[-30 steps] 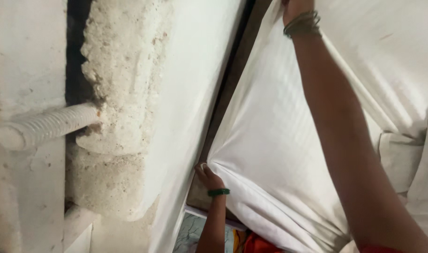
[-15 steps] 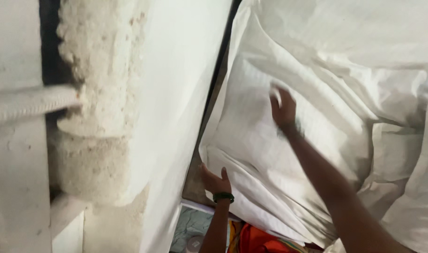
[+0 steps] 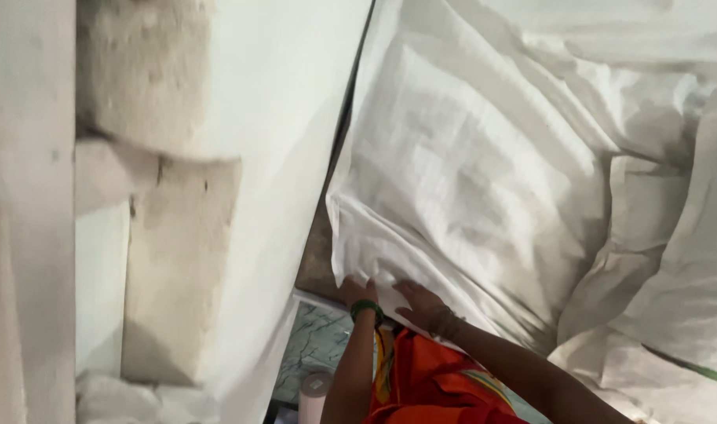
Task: The person tidies a bed by arranging pillows and spreading a white sheet across the mattress.
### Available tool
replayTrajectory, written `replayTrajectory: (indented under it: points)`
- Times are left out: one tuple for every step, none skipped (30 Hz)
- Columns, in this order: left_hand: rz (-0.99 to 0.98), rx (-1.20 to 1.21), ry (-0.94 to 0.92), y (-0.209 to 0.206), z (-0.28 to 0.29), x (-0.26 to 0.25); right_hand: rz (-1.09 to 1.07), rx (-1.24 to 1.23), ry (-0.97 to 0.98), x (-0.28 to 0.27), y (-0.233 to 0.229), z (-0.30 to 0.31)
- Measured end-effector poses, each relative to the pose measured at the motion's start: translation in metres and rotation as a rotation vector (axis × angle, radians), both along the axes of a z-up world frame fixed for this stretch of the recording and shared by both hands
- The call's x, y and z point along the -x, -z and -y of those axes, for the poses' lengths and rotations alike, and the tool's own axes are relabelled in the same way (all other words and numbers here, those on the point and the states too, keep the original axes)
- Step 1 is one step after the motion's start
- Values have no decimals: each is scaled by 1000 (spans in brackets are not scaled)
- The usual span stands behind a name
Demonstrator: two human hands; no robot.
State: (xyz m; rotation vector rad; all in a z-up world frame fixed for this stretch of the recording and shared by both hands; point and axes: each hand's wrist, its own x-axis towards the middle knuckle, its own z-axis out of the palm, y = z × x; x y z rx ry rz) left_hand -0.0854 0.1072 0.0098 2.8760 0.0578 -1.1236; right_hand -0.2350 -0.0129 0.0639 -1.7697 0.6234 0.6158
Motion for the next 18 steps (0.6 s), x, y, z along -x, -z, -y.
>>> replayTrajectory:
  points:
    - [56, 53, -92, 3, 0, 3, 14, 12, -49, -4, -2, -4]
    - [-25, 22, -181, 6, 0, 5, -26, 16, -62, -9, -4, -7]
    - [-107, -9, -270, 7, -1, 7, -65, 21, -75, -13, -6, -11]
    - [-191, -38, -358, 8, -2, 9, -106, 26, -86, -15, -8, -13]
    - [-191, -31, -274, 9, -4, 10, -83, 49, -77, -16, -8, -12]
    - [-193, -32, -190, 9, -9, 14, -65, 64, -69, -13, -9, -14]
    - [-194, -33, -106, 10, -14, 18, -46, 80, -61, -10, -10, -16]
    - [-209, 41, -46, 11, -17, 20, -62, 97, -90, -9, -11, -18]
    - [-223, 116, 14, 13, -19, 22, -77, 115, -120, -8, -11, -20]
    - [-231, 196, 76, 14, -19, 25, -90, 138, -148, -8, -11, -20]
    - [-232, 244, 86, 14, -20, 30, -99, 157, -175, -5, -12, -20]
    - [-235, 290, 96, 14, -20, 34, -109, 173, -200, -2, -15, -23]
    - [-238, 335, 107, 14, -20, 37, -120, 190, -226, 2, -16, -25]
    - [-265, 298, 11, 16, -18, 42, -153, 176, -227, 4, -15, -27]
    - [-288, 260, -84, 20, -13, 49, -187, 161, -228, 5, -13, -29]
    - [-309, 220, -180, 21, -10, 56, -221, 147, -229, 9, -11, -29]
    - [-298, 231, -40, 25, -5, 60, -220, 137, -187, 14, -8, -29]
    - [-303, 236, 53, 26, -5, 65, -220, 121, -146, 22, -5, -31]
